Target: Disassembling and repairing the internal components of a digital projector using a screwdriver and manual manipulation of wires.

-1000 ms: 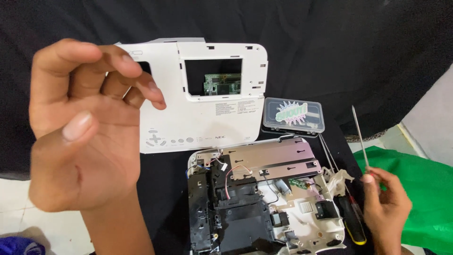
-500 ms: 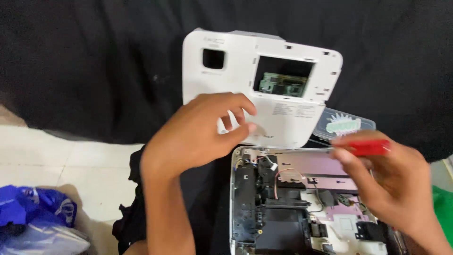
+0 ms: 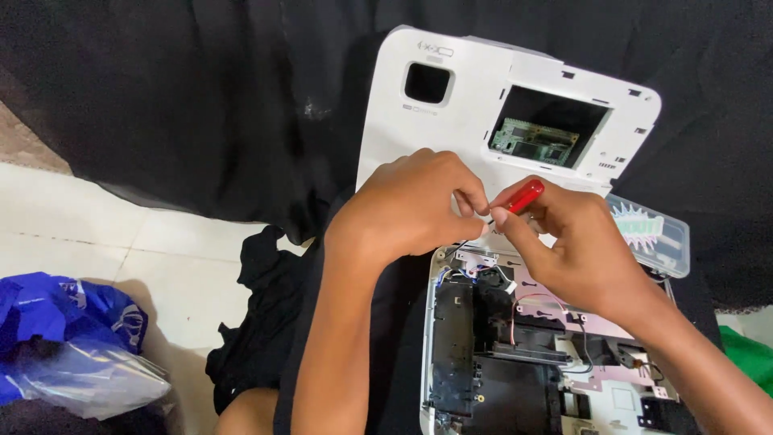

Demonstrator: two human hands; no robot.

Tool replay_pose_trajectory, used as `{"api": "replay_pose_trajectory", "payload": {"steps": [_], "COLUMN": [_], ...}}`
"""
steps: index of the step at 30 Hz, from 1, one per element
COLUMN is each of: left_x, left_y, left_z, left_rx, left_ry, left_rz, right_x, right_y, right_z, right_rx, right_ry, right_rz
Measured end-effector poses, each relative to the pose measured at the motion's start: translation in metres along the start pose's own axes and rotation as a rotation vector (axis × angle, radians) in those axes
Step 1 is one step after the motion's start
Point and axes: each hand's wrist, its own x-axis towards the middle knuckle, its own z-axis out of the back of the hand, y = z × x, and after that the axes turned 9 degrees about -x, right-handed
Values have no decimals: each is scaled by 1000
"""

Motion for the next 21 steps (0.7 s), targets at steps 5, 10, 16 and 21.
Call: {"api": "replay_pose_trajectory", "payload": {"steps": [5,10,16,21], "left_x": [0,3,5,11], "left_y": [-6,-5,-1,7], "left_z": [1,-1,-4,-10], "left_rx": [-1,12,-15,-19], "left_ry": [28,30,32,15], "left_rz": [86,71,56,12], "right_x": [0,1,2,5], "right_y": [-2,-2,-4,-2], "right_z": [-2,-1,-3,-2], "right_rx": [-10,-15,-39,-42], "right_ry": [0,-12,-15,-11], "right_rz": [8,9,16,15]}}
